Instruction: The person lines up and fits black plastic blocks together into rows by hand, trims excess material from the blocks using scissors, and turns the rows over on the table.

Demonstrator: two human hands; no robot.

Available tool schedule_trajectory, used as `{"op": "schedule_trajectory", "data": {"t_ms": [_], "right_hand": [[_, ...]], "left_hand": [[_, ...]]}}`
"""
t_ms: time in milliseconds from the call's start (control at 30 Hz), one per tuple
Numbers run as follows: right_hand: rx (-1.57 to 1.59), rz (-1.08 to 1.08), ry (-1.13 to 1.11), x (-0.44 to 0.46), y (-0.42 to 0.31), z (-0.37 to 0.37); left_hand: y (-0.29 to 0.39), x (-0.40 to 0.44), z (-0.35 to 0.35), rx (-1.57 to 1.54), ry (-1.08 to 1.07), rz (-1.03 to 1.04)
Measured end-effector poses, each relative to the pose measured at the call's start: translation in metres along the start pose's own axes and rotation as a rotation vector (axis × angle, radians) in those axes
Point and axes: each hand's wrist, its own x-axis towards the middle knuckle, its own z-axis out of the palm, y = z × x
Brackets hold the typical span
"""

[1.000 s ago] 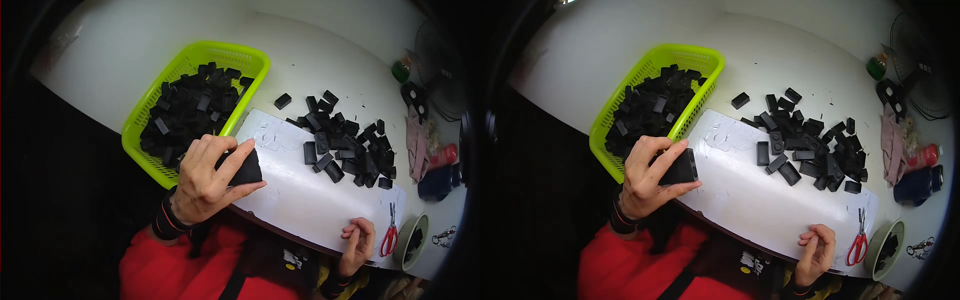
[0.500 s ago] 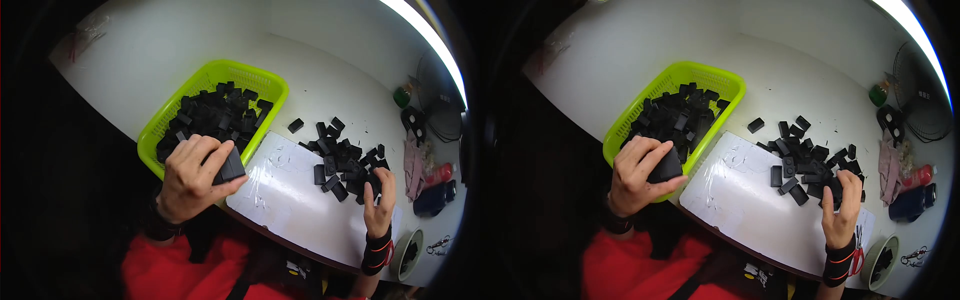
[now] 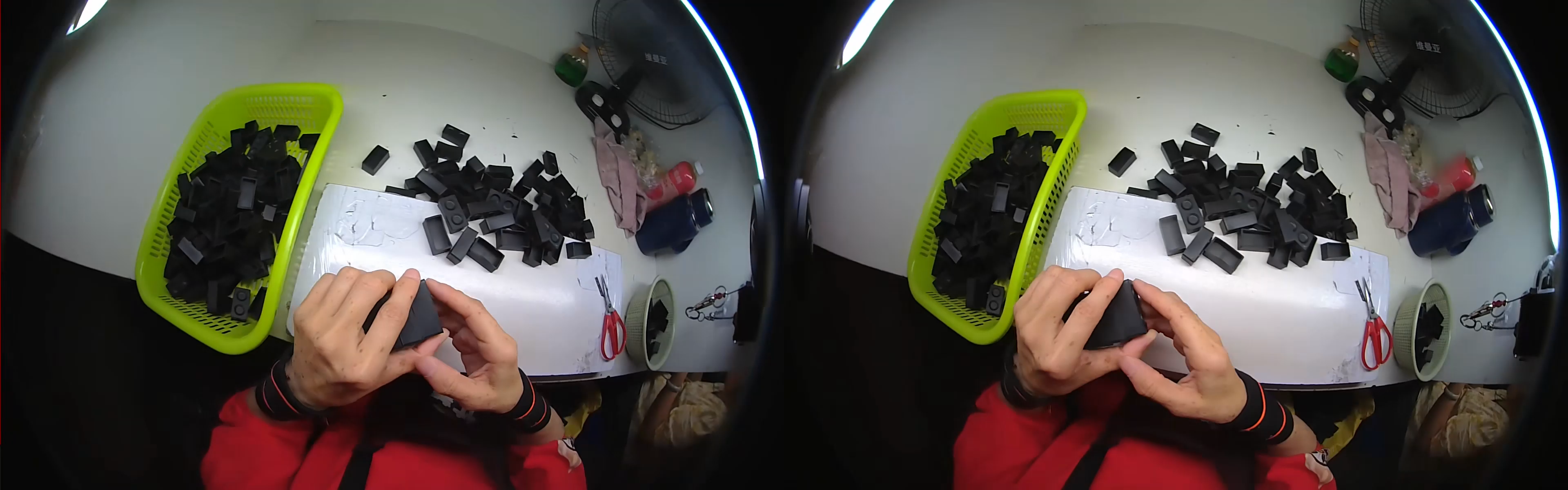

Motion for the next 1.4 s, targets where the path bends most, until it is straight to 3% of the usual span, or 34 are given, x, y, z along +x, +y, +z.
{"op": "schedule_trajectory", "data": {"t_ms": [233, 433, 567, 733, 867, 967, 1033, 1067, 1100, 1233, 1300, 1400], "right_hand": [[0.087, 0.056, 0.207, -0.019, -0.006, -0.005], [0.049, 0.010, 0.335, -0.036, -0.004, -0.014], [0.167, 0.163, 0.394, -0.047, -0.010, -0.025], [0.055, 0.142, 0.297, -0.070, -0.004, -0.045], [0.038, 0.256, 0.197, -0.086, -0.015, -0.057], [-0.104, 0.117, 0.285, -0.109, -0.035, -0.091], [-0.012, 0.133, 0.538, -0.128, -0.049, -0.112], [-0.044, 0.106, 0.580, -0.132, -0.052, -0.118], [-0.070, 0.081, 0.609, -0.132, -0.052, -0.121], [-0.280, 0.058, 0.244, -0.108, -0.045, -0.109], [-0.264, 0.119, 0.198, -0.103, -0.039, -0.097], [-0.077, 0.273, 0.257, -0.115, -0.042, -0.100]], "left_hand": [[0.024, 0.008, 0.029, -0.009, 0.057, 0.010], [0.035, 0.014, 0.040, -0.050, -0.084, 0.087], [0.037, 0.016, 0.048, -0.330, -0.238, 0.004], [0.020, 0.007, 0.059, -0.826, -0.419, -0.105], [0.022, -0.002, 0.058, -0.892, -0.455, -0.129], [0.024, -0.004, 0.028, -0.819, -0.293, -0.354], [0.014, -0.001, 0.002, -0.730, -0.212, -0.385], [0.014, -0.004, -0.003, -0.823, -0.189, -0.555], [0.018, -0.001, 0.007, -0.752, -0.185, -0.383], [0.050, 0.023, 0.052, -0.797, -0.455, -0.200], [0.066, 0.030, 0.068, -0.800, -0.542, -0.038], [0.069, 0.024, 0.071, -0.841, -0.597, -0.108]]}}
